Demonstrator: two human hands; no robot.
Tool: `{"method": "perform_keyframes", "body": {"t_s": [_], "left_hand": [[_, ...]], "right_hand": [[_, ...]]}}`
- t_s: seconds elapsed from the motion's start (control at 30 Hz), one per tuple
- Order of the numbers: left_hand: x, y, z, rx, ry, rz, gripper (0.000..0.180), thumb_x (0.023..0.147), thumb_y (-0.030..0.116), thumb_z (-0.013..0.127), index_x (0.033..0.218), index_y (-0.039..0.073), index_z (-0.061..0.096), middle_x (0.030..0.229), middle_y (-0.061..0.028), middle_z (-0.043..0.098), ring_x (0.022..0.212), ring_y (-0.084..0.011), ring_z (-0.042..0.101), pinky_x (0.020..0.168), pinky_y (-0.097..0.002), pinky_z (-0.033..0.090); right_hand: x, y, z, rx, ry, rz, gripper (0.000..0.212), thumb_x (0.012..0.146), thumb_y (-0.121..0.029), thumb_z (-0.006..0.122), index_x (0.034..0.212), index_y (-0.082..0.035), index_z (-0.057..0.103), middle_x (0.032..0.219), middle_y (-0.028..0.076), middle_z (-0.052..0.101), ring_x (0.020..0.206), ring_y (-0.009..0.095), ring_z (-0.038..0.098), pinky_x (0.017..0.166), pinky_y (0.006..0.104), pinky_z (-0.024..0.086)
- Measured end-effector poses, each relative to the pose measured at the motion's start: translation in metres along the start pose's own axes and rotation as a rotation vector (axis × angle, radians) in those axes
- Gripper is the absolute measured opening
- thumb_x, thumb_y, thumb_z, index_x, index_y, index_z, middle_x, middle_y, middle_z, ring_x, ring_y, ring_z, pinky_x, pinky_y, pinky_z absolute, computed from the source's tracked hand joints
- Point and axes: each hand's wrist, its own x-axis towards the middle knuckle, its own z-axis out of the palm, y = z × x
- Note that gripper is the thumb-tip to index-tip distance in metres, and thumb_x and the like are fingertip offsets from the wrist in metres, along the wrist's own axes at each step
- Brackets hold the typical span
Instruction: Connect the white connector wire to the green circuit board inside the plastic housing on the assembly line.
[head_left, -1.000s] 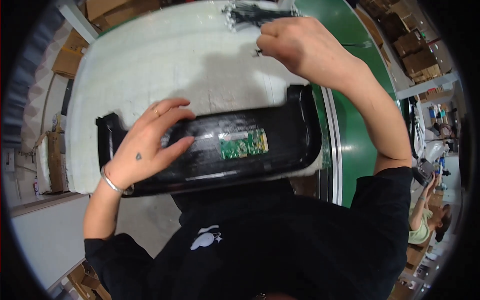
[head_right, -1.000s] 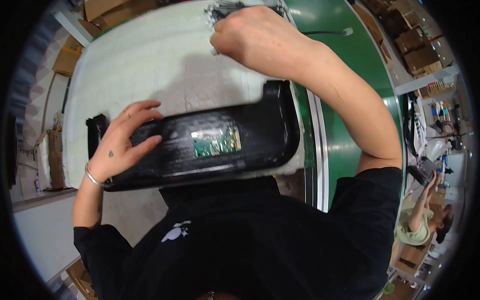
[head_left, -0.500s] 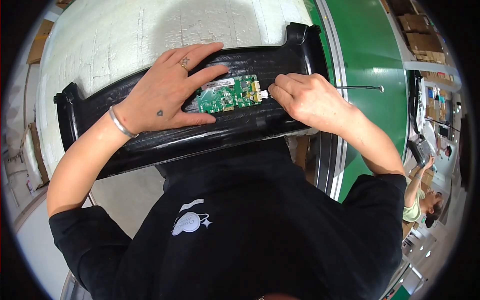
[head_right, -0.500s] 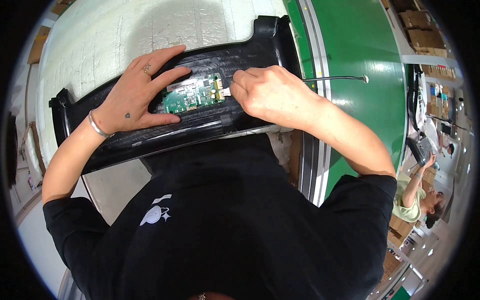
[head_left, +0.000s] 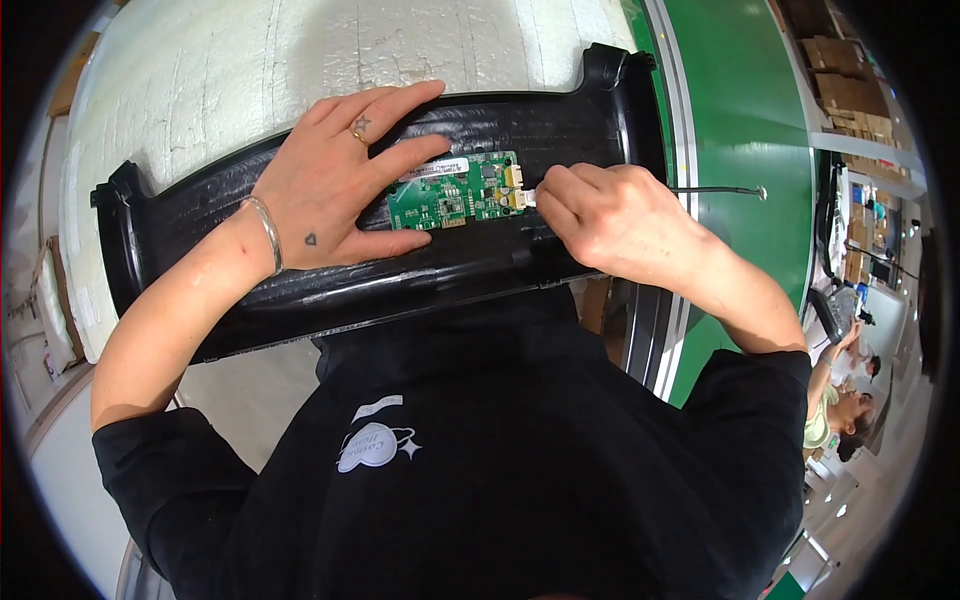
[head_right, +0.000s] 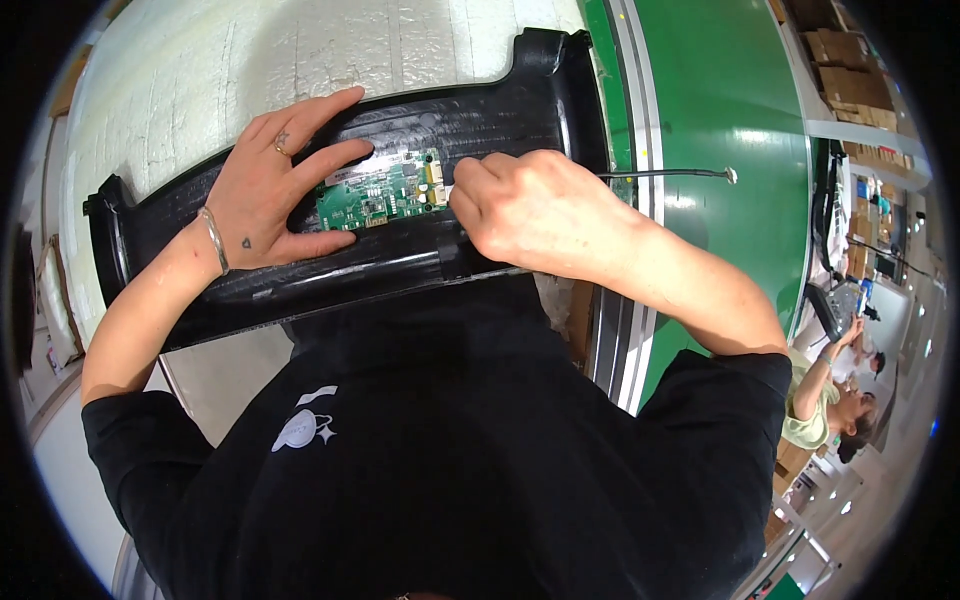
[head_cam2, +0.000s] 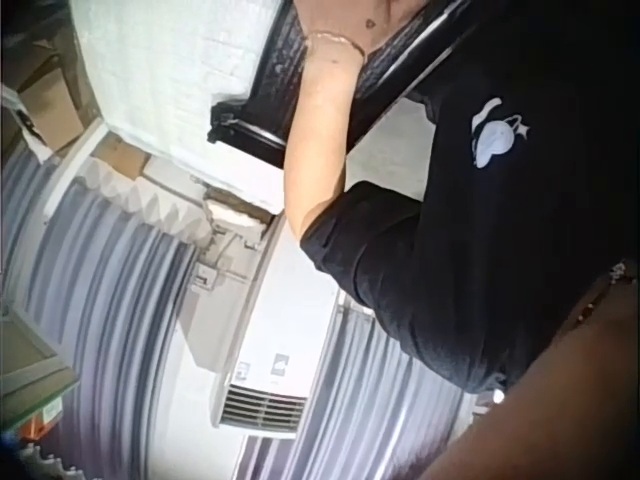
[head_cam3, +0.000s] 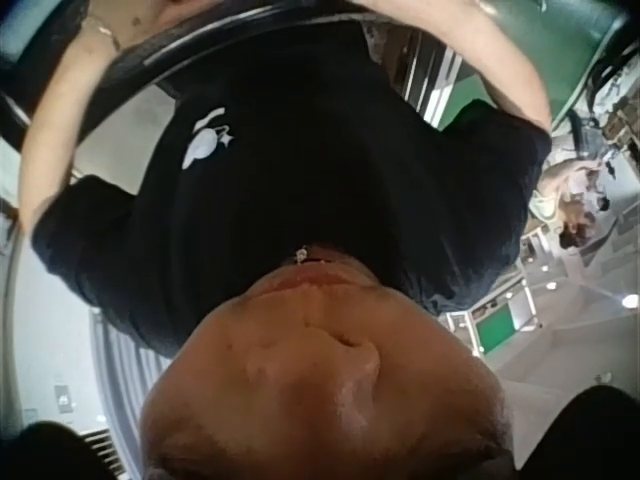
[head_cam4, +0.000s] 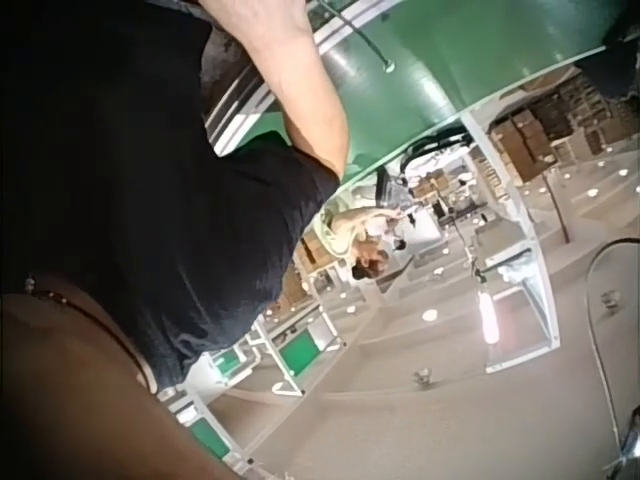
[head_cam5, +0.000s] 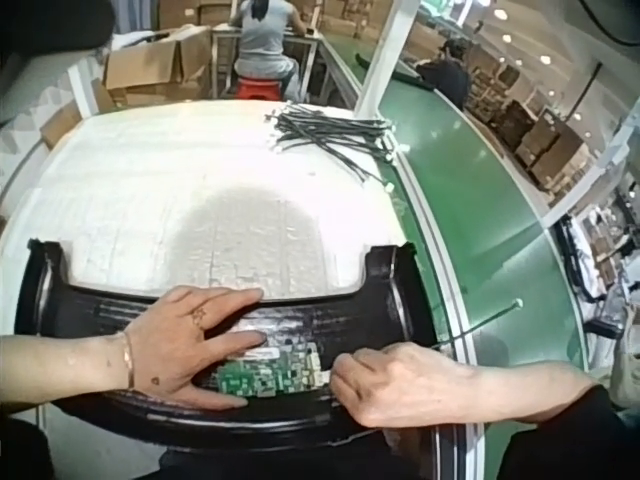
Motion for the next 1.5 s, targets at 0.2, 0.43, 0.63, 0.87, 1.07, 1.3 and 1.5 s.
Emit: {"method": "perform_keyframes", "body": {"t_s": [0.2, 0.43, 0.63, 0.87, 1.07, 1.3, 1.5], "left_hand": [[-0.002, 0.0, 0.001, -0.018, 0.001, -0.017, 0.067, 0.063, 0.035, 0.076, 0.122, 0.013, 0.052, 0.144, -0.0126, 0.035, 0.122, -0.0339, 0.043, 0.098, -0.0436, 0.036], [0.003, -0.005, 0.0, -0.02, 0.0, -0.001, 0.065, 0.064, 0.037, 0.074, 0.121, 0.013, 0.054, 0.144, -0.0131, 0.035, 0.123, -0.0338, 0.042, 0.098, -0.0432, 0.035], [0.008, -0.009, -0.009, -0.054, -0.074, 0.001, 0.064, 0.068, 0.041, 0.071, 0.122, 0.011, 0.053, 0.14, -0.0202, 0.036, 0.12, -0.038, 0.042, 0.096, -0.0466, 0.035], [0.004, 0.013, -0.014, -0.014, -0.069, -0.021, 0.07, 0.064, 0.039, 0.075, 0.121, 0.006, 0.051, 0.141, -0.0218, 0.035, 0.119, -0.0401, 0.042, 0.097, -0.0481, 0.034], [0.035, 0.027, -0.051, 0.007, -0.26, -0.031, 0.072, 0.065, 0.038, 0.077, 0.123, 0.007, 0.051, 0.142, -0.0216, 0.032, 0.125, -0.0422, 0.036, 0.101, -0.0497, 0.031], [0.094, 0.084, -0.124, 0.127, -0.051, 0.339, 0.058, 0.065, 0.04, 0.075, 0.11, 0.007, 0.058, 0.134, -0.0225, 0.043, 0.119, -0.0447, 0.042, 0.097, -0.0499, 0.038], [0.124, 0.111, -0.136, -0.199, 0.234, 0.786, 0.016, 0.076, 0.015, 0.069, 0.092, 0.011, 0.068, 0.107, -0.009, 0.065, 0.102, -0.0289, 0.059, 0.089, -0.0443, 0.046]], "right_hand": [[0.002, 0.003, 0.003, 0.03, 0.005, -0.057, 0.01, 0.065, -0.007, 0.061, 0.063, -0.002, 0.052, 0.066, 0.004, 0.045, 0.06, 0.012, 0.054, 0.046, 0.0242, 0.048], [0.004, 0.012, 0.008, 0.158, 0.073, -0.072, 0.011, 0.063, -0.006, 0.062, 0.071, 0.001, 0.057, 0.07, 0.005, 0.048, 0.059, 0.014, 0.055, 0.044, 0.0252, 0.048], [0.01, 0.019, 0.0, 0.15, 0.091, -0.141, 0.013, 0.06, -0.013, 0.059, 0.064, -0.006, 0.049, 0.066, 0.005, 0.045, 0.056, 0.019, 0.053, 0.043, 0.0293, 0.045], [-0.009, -0.018, -0.017, 0.58, 0.342, -0.121, 0.03, 0.072, -0.026, 0.066, 0.078, -0.003, 0.05, 0.078, 0.008, 0.048, 0.073, 0.023, 0.054, 0.054, 0.0332, 0.048], [-0.039, -0.031, 0.018, 0.28, 0.346, 0.071, 0.017, 0.069, -0.018, 0.058, 0.073, -0.004, 0.05, 0.075, 0.006, 0.048, 0.074, 0.021, 0.053, 0.054, 0.0312, 0.048], [-0.09, -0.028, -0.009, -0.031, 0.47, 0.364, 0.014, 0.066, -0.015, 0.057, 0.067, -0.008, 0.044, 0.068, 0.002, 0.041, 0.065, 0.016, 0.047, 0.049, 0.0269, 0.039], [-0.179, -0.039, -0.04, -0.274, 0.494, 0.966, 0.024, 0.064, -0.011, 0.073, 0.069, -0.008, 0.049, 0.064, 0.005, 0.042, 0.056, 0.021, 0.048, 0.046, 0.0328, 0.04]]}}
